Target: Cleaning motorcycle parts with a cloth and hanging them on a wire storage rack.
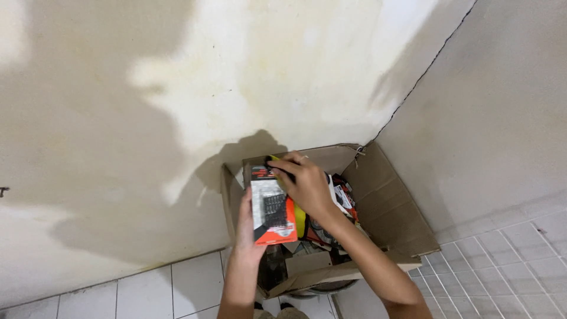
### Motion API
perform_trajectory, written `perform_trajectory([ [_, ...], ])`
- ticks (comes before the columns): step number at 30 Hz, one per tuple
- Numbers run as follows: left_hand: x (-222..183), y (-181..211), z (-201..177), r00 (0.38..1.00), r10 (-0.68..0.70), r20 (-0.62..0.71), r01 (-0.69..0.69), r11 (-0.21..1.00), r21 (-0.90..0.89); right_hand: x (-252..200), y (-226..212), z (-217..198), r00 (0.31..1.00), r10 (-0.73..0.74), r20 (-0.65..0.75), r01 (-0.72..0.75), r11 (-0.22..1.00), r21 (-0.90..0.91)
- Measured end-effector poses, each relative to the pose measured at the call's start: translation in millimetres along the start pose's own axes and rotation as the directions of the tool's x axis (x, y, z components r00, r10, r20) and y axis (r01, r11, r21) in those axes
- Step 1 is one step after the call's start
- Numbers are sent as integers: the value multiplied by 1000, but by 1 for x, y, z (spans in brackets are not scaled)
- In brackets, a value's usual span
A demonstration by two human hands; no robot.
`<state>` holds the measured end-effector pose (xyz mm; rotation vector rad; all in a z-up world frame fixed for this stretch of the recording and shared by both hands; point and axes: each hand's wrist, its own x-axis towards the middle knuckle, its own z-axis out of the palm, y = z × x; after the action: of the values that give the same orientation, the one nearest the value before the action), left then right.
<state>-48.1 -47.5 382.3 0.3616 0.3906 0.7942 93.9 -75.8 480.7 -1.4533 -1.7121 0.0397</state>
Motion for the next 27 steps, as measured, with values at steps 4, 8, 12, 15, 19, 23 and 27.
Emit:
perform_trajectory([
  [4, -4, 5, 18, 999, 44, -28, -44, 999, 10, -7, 2, 5, 977, 202, 62, -199, 978, -58],
  [8, 6, -10, -12, 997, 67, -49, -68, 998, -14, 1, -30, -6, 999, 2, 44, 1, 999, -54],
  [12, 0, 4, -3, 994, 105, -13, -106, 994, -4, -1, -5, -11, 979, 73, 193, -73, 997, -6],
  [15, -2, 7, 0, 993, 107, -42, -108, 994, -17, -8, -5, -9, 980, -136, 148, 114, 983, 145],
  [19, 3, -4, -10, 983, 170, -63, -172, 984, -35, -35, -8, 11, 990, 134, 47, -141, 971, 194],
  [23, 7, 1, -8, 957, 279, -75, -284, 957, -59, -77, -21, 32, 941, 295, -167, -264, 946, 187],
  [27, 8, 3, -1, 949, 306, -74, -311, 948, -69, -95, -18, 45, 921, 334, -200, -297, 935, 196],
])
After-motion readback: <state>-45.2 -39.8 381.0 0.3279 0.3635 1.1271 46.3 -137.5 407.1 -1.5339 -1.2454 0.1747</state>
